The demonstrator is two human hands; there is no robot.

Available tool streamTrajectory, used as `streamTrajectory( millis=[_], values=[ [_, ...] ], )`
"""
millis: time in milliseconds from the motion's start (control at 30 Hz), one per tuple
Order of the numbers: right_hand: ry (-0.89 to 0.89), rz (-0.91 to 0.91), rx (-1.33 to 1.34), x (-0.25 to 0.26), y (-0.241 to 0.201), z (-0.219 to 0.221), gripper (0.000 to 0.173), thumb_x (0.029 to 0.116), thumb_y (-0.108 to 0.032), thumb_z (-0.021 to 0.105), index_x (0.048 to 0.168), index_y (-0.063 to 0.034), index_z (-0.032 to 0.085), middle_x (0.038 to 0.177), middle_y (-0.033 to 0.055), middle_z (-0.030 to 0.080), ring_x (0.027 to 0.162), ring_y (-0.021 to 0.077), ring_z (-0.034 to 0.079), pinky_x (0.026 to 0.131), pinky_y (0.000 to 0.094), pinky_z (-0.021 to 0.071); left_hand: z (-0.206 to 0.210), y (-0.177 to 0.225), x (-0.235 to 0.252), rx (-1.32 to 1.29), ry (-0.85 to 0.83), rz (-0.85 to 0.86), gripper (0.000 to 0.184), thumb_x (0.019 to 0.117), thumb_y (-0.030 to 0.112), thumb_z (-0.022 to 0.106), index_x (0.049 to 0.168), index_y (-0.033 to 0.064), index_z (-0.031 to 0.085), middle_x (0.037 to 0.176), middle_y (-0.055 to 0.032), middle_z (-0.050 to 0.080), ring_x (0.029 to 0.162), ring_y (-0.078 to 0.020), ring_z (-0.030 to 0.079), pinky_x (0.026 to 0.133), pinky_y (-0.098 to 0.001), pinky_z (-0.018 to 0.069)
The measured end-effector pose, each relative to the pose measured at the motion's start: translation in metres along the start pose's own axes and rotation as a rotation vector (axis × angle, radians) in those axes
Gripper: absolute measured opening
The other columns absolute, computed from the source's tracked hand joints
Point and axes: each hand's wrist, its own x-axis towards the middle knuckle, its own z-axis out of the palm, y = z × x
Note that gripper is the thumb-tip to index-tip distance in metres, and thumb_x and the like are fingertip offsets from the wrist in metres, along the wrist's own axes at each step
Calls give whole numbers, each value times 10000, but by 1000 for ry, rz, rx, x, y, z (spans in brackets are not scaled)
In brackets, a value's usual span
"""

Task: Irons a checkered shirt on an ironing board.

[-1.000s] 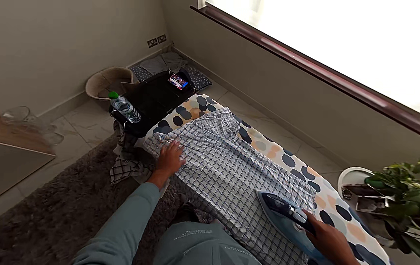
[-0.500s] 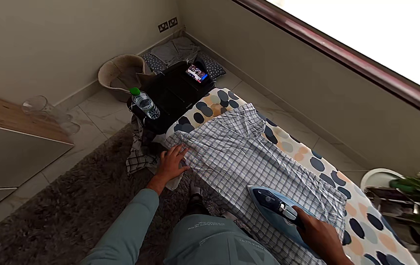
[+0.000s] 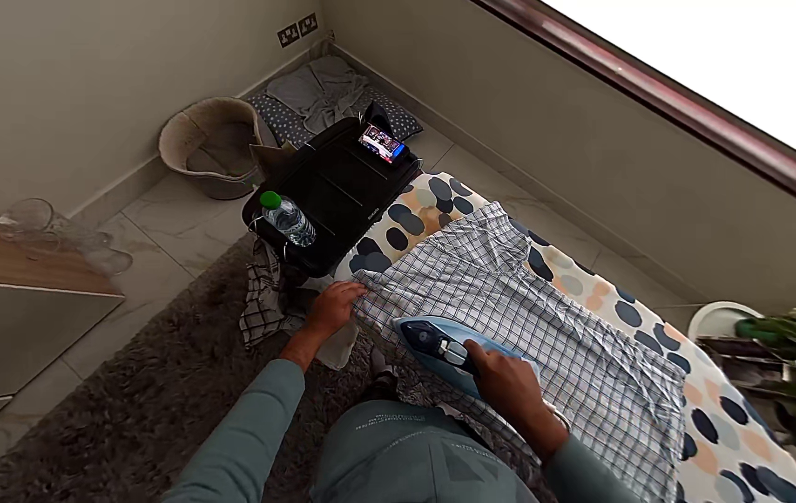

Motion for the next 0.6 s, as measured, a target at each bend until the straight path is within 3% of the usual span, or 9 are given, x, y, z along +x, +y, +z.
streamTrajectory(
  millis=[167, 333, 500, 600],
  values=[
    [-80, -47, 97, 29, -49, -22, 418, 993, -105, 511, 1396, -204, 554, 936, 181, 713, 871, 403, 722, 698, 573, 559, -15, 3, 17, -152, -88, -88, 368, 993, -83, 453, 1144, 56, 758, 1248, -90, 724, 1242, -265, 638, 1130, -467, 447],
    [-30, -139, 175, 34, -69, -25, 361, 1016, -49, 467, 1347, -157, 563, 920, 197, 703, 862, 414, 720, 678, 574, 560, -26, 16, 29, -242, -182, -238, 301, 1083, 87, 436, 1177, 26, 715, 1226, -152, 698, 1197, -297, 639, 1078, -522, 466],
    [7, -160, 267, 18, -46, -16, 333, 1030, -56, 487, 1338, -142, 579, 926, 212, 704, 868, 433, 712, 678, 601, 553, -25, 30, 35, -110, -198, -179, 315, 1088, 178, 478, 1258, 9, 682, 1259, -214, 684, 1224, -373, 634, 1091, -590, 447],
    [45, -161, 266, 0, -14, -6, 318, 1031, -57, 485, 1321, -150, 577, 865, 184, 692, 815, 411, 709, 633, 578, 550, -16, 36, 38, -30, -236, -262, 351, 1051, 222, 586, 1312, -9, 623, 1257, -265, 647, 1185, -424, 629, 1043, -629, 465]
  ],
)
